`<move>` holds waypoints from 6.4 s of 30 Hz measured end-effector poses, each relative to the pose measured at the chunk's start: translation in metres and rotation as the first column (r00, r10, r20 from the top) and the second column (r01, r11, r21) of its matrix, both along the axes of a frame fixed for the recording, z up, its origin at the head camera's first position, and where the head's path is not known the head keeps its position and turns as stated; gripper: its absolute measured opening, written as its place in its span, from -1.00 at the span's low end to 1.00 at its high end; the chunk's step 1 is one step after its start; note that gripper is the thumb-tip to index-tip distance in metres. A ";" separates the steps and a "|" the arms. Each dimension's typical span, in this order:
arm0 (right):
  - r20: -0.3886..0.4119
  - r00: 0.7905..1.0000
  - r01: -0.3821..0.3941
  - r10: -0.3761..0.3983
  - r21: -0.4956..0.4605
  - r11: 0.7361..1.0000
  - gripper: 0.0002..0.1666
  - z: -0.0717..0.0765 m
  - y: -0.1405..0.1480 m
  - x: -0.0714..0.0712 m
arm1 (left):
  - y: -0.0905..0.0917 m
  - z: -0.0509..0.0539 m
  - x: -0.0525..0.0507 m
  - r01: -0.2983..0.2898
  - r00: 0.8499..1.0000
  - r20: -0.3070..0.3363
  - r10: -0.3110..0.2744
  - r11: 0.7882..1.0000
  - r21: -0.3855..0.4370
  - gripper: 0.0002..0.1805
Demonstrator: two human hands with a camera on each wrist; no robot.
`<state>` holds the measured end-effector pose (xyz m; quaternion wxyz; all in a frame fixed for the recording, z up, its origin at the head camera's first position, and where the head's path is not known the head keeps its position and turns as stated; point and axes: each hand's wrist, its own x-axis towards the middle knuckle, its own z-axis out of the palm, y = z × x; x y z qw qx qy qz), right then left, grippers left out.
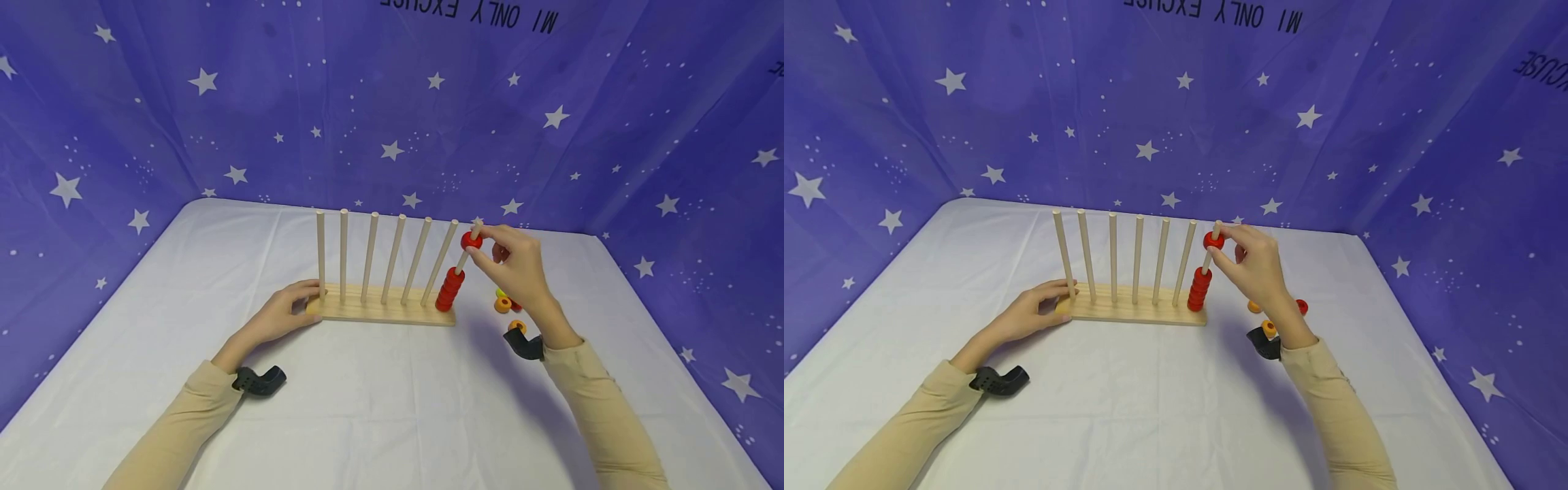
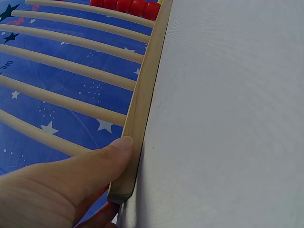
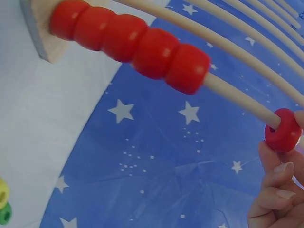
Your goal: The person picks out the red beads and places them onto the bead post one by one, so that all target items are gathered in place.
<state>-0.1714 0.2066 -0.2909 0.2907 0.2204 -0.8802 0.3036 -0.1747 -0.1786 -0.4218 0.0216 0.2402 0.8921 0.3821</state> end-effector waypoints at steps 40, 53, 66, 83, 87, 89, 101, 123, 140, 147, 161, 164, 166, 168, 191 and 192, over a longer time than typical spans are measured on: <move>0.145 0.988 -0.065 0.057 0.056 0.996 -0.81 -0.045 0.006 0.000 | 0.000 -0.002 -0.001 0.006 1.000 -0.006 -0.006 1.000 -0.002 -0.43; 0.189 0.982 -0.002 -0.019 0.111 0.994 -0.62 -0.051 0.036 0.004 | 0.000 -0.001 0.000 0.009 1.000 -0.002 -0.009 1.000 0.010 -0.44; 0.200 0.968 0.127 -0.149 0.118 0.985 -0.70 -0.067 0.076 0.005 | 0.000 -0.001 -0.002 0.014 1.000 -0.008 -0.014 1.000 0.009 -0.43; 0.383 0.897 0.142 -0.219 0.221 0.965 -0.69 -0.080 0.106 0.005 | 0.000 0.000 -0.001 0.001 1.000 0.002 -0.001 1.000 0.003 -0.43; 0.447 0.864 0.109 -0.232 0.283 0.953 -0.66 -0.080 0.110 0.004 | 0.001 0.000 -0.001 0.005 1.000 -0.002 -0.005 1.000 0.001 -0.43; 0.480 0.843 0.093 -0.242 0.313 0.945 -0.64 -0.081 0.111 0.003 | 0.000 0.000 -0.001 0.007 1.000 -0.003 -0.007 1.000 0.004 -0.43; 0.530 0.798 0.049 -0.288 0.420 0.906 -0.58 -0.084 0.108 -0.003 | 0.000 -0.002 -0.001 0.001 1.000 -0.005 -0.001 1.000 0.005 -0.44; 0.466 0.822 0.096 -0.327 0.453 0.886 -0.58 -0.078 0.109 0.001 | 0.000 -0.002 -0.001 0.008 1.000 -0.015 -0.008 1.000 0.004 -0.45; 0.225 0.945 0.149 -0.238 0.354 0.923 -0.63 -0.055 0.090 0.008 | 0.000 -0.004 -0.003 0.014 1.000 -0.018 -0.014 1.000 0.005 -0.42; 0.153 0.964 0.157 -0.217 0.330 0.931 -0.60 -0.046 0.080 0.006 | -0.001 -0.004 -0.002 0.011 1.000 -0.015 -0.011 1.000 0.004 -0.43; -0.081 0.988 0.143 -0.131 0.169 0.975 -0.62 -0.026 0.065 0.006 | -0.001 -0.003 -0.001 0.005 1.000 -0.016 -0.005 1.000 -0.001 -0.42; -0.117 0.986 0.133 -0.120 0.107 0.985 -0.60 -0.020 0.060 0.006 | -0.001 -0.003 -0.001 0.003 1.000 -0.015 -0.003 1.000 0.000 -0.42; -0.145 0.982 0.135 -0.125 0.061 0.989 -0.59 -0.016 0.056 0.006 | -0.001 -0.003 0.000 0.003 1.000 -0.016 -0.003 1.000 -0.001 -0.42; -0.171 0.977 0.132 -0.129 0.004 0.991 -0.58 -0.012 0.050 0.007 | -0.002 -0.003 0.000 0.004 1.000 -0.017 -0.004 1.000 0.000 -0.42; -0.193 0.981 -0.086 -0.017 -0.508 0.857 -0.62 0.008 -0.009 0.002 | 0.000 -0.003 -0.002 0.008 1.000 -0.010 -0.008 1.000 0.003 -0.42; -0.191 0.981 -0.087 -0.014 -0.512 0.854 -0.62 0.007 -0.010 0.001 | 0.000 -0.003 -0.002 0.008 1.000 -0.011 -0.008 1.000 0.001 -0.42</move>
